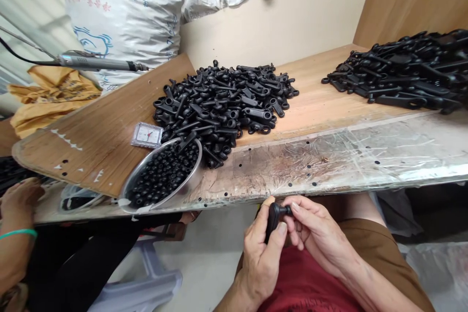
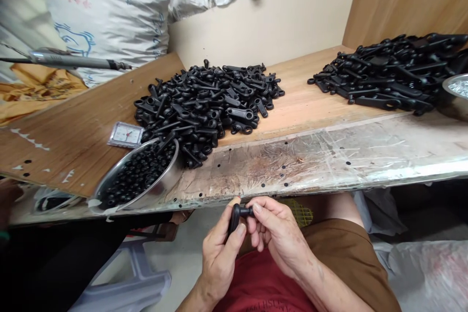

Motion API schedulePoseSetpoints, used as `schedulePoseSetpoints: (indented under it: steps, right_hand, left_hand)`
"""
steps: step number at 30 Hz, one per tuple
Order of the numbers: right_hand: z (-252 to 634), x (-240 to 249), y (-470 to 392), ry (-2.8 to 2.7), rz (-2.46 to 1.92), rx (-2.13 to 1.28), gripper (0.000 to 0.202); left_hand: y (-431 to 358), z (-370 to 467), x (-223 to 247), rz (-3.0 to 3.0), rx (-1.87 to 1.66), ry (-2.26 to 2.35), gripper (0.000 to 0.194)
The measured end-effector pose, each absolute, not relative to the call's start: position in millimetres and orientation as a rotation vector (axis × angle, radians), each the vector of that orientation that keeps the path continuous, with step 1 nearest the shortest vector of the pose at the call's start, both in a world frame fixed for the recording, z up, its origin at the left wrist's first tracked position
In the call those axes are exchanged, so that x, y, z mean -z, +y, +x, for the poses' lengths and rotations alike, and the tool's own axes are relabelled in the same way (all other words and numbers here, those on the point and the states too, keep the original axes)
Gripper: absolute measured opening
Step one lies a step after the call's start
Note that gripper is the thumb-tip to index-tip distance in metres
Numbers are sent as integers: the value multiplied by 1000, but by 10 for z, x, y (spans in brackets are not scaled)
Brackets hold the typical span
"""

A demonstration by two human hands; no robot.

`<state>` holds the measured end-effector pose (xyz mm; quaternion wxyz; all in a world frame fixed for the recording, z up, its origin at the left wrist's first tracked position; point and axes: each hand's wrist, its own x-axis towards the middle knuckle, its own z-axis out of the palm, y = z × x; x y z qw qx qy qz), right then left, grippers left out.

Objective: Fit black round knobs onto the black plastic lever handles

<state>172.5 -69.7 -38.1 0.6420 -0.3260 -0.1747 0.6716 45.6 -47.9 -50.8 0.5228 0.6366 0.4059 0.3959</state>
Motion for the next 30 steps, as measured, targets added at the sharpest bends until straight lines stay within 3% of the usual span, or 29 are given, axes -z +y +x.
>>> schedulePoseSetpoints:
  steps: [12, 24, 28, 30]
  right_hand:
    - [1688, 405, -706, -380, -857, -1535, 27]
    - [1562, 318, -646, -404, -1012, -1416, 31]
    - [1736, 288, -525, -684, -1182, -1407, 36]
    - [1921, 233, -436, -977, -1345, -1247, 35]
  left_hand:
    - [-453, 343, 597, 1917, -875, 943, 42]
    - [-408, 370, 554, 2379, -1144, 884, 48]
    - [-231, 427, 478, 2397, -1069, 890, 41]
    - [-106, 499, 415, 2397, -931, 896, 38]
